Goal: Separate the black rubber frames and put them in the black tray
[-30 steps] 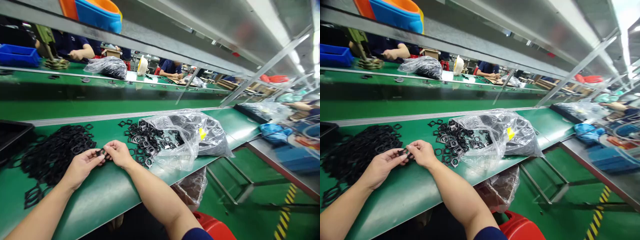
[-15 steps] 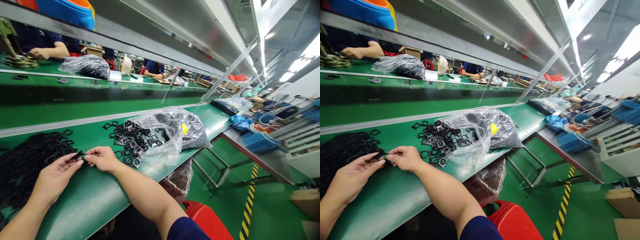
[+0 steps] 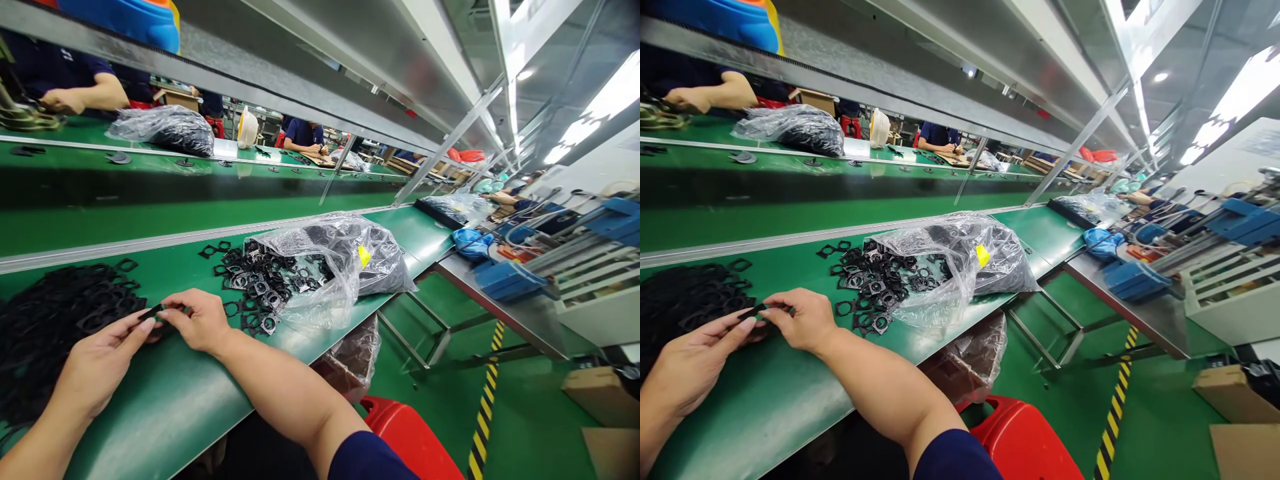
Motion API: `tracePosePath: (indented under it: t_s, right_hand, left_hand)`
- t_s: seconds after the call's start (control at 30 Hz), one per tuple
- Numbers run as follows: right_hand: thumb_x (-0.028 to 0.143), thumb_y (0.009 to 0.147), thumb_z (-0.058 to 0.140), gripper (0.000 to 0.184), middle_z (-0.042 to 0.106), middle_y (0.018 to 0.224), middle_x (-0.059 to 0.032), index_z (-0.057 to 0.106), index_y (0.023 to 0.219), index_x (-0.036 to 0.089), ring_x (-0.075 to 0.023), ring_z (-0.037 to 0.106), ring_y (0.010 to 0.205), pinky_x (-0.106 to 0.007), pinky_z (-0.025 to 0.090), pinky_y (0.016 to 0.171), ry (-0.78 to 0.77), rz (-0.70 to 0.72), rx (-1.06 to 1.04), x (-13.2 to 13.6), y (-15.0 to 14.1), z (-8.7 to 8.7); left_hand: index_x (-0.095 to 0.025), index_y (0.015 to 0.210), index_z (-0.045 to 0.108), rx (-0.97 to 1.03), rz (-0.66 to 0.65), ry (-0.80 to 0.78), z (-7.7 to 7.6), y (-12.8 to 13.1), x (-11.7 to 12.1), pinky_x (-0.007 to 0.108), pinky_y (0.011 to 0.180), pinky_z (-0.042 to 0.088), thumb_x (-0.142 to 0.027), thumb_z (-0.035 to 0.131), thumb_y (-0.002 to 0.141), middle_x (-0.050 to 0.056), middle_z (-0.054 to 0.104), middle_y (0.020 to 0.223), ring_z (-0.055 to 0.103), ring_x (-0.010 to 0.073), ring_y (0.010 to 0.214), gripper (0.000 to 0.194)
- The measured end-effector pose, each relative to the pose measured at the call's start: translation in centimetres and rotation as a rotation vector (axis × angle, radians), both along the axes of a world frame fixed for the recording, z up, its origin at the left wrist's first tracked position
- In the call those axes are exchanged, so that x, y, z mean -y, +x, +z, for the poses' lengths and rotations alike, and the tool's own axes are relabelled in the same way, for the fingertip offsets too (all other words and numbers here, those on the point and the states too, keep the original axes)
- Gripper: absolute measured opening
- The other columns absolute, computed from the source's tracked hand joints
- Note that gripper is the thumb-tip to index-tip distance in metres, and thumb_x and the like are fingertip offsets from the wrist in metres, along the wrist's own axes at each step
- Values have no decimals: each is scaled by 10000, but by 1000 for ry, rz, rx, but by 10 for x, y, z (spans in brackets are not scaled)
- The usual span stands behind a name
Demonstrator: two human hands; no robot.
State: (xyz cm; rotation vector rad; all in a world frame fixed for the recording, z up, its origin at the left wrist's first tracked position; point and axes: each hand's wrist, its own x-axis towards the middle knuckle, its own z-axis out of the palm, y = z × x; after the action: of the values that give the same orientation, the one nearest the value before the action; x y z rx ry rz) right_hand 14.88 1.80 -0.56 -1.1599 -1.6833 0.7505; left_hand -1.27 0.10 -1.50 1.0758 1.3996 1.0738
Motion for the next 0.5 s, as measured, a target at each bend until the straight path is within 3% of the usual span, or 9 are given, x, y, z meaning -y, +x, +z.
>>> tracePosePath:
  t_s: [0.1, 0.33, 0.5]
  right_hand:
    - [366, 850, 579, 171, 710, 946, -7, 689, 883, 239, -126, 633, 926, -219, 468, 865, 55, 15, 95, 1, 1, 2]
    - [353, 852, 585, 152, 701, 901, 1, 666, 852, 225, -119, 627, 877, -203, 466, 803, 33, 9, 175, 1, 3, 9]
    - [344, 836, 606, 112, 687, 893, 17, 665, 829, 248, -128, 616, 893, -226, 460, 825, -26, 63, 202, -1, 4, 8]
  left_hand:
    - [-288, 997, 707, -36, -2, 7, 1, 1, 1, 375, 920, 500, -534, 752, 583, -19, 742, 874, 674, 216, 806, 484]
    - [-294, 964, 708, -98, 28, -19, 17, 9, 7, 390, 965, 475, -535, 736, 582, -37, 745, 844, 686, 214, 809, 453]
    - [-318, 953, 711, -159, 2, 14, 14, 5, 5, 373, 946, 490, -527, 721, 593, -45, 746, 880, 687, 227, 864, 416]
